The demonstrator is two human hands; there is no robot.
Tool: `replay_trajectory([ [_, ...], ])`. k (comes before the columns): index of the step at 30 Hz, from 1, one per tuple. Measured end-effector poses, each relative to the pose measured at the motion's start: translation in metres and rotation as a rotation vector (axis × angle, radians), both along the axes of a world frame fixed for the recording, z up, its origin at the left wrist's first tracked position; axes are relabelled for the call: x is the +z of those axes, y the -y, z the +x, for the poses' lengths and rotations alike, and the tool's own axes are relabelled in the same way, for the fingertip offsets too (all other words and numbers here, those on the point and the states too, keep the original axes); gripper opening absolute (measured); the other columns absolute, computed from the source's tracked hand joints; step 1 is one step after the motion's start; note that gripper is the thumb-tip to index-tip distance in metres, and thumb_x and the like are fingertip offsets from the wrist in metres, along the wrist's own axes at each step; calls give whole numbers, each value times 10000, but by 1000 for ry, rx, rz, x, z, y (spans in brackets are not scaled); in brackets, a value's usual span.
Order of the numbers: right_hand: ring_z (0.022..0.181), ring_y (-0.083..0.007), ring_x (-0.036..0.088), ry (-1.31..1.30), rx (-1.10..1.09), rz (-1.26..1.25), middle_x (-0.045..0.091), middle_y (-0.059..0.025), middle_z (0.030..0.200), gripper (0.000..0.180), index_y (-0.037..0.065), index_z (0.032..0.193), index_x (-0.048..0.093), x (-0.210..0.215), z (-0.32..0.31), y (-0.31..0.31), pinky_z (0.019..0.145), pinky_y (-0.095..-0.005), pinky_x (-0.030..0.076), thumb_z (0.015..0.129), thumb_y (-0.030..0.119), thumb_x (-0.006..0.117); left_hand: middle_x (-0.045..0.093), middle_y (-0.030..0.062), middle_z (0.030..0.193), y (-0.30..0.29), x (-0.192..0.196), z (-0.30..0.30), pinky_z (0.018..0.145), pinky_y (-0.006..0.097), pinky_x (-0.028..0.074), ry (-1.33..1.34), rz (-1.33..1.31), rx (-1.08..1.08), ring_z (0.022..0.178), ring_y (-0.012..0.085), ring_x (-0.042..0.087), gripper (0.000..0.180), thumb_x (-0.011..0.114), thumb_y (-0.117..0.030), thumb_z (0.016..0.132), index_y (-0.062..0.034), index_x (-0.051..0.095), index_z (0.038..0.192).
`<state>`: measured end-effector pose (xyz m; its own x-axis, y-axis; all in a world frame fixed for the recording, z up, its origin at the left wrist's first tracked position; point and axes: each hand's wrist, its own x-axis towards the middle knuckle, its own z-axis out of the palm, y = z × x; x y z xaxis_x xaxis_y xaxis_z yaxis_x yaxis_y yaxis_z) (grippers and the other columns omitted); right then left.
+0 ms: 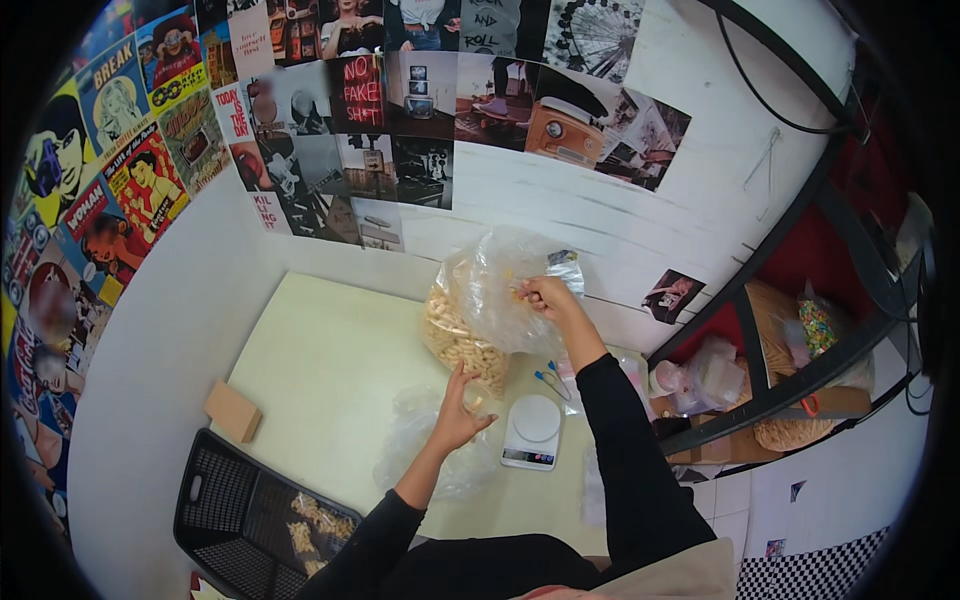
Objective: The person scoops snacks from a large bag into smaller plastic bags using a scoop, weighs each bag on a digital scale, and places the filled bags into a black basket.
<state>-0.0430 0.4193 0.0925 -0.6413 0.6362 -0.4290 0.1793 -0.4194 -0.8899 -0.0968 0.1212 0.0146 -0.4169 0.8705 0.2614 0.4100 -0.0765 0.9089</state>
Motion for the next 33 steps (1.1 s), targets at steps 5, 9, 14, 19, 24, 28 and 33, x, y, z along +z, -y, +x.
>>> replay_trajectory([
  [5, 485, -39, 336, -45, -120, 34, 545, -86, 796, 125, -17, 927, 518, 6, 45, 15, 368, -181, 261, 911, 94, 574, 377, 171, 1398, 39, -1, 6, 1066, 400, 356, 76, 17, -13, 1307, 325, 385, 828, 845, -130, 604, -74, 422, 1313],
  [9, 500, -33, 371, -74, -155, 35, 590, -112, 834, 147, -35, 1000, 539, 7, 83, 20, 370, -174, 267, 899, 68, 566, 453, 156, 1296, 64, -14, 5, 1025, 388, 404, 118, -88, 13, 1243, 306, 448, 839, 847, -121, 604, -46, 412, 1317],
  [14, 497, -27, 370, -133, -149, 92, 571, -88, 806, 150, -35, 965, 541, 26, 127, 51, 374, -166, 262, 897, 91, 586, 480, 151, 1234, 78, -44, -1, 1024, 387, 399, 31, -2, 71, 1209, 305, 468, 828, 846, -101, 603, -47, 417, 1309],
  [19, 468, -20, 347, -81, -1, 107, 571, -49, 741, 162, -19, 879, 569, 46, 166, 100, 386, -162, 241, 901, 137, 605, 491, 146, 1200, 82, -43, -1, 1020, 384, 395, 12, -16, 72, 1179, 309, 478, 822, 836, -76, 590, -57, 425, 1301],
  [24, 461, -19, 354, -1, 90, 9, 578, -26, 692, 162, -18, 922, 606, 16, 163, 170, 400, -172, 245, 889, 140, 614, 494, 136, 1195, 90, -42, -4, 1007, 401, 386, -67, -36, 82, 1171, 322, 469, 822, 826, -72, 580, -75, 425, 1297],
  [28, 475, -21, 369, 69, 221, 44, 616, -29, 705, 201, -43, 977, 648, -7, 144, 213, 407, -193, 255, 873, 125, 608, 496, 126, 1197, 94, -39, -3, 983, 426, 380, -152, -47, 99, 1165, 328, 462, 816, 812, -65, 573, -99, 427, 1292],
  [33, 523, -153, 550, 317, 428, 670, 666, -102, 703, 220, -44, 847, 688, -17, 110, 234, 467, -295, 406, 842, 161, 611, 494, 116, 1204, 98, -34, 1, 966, 435, 379, -226, -105, 84, 1158, 336, 453, 800, 786, -64, 562, -128, 438, 1279],
])
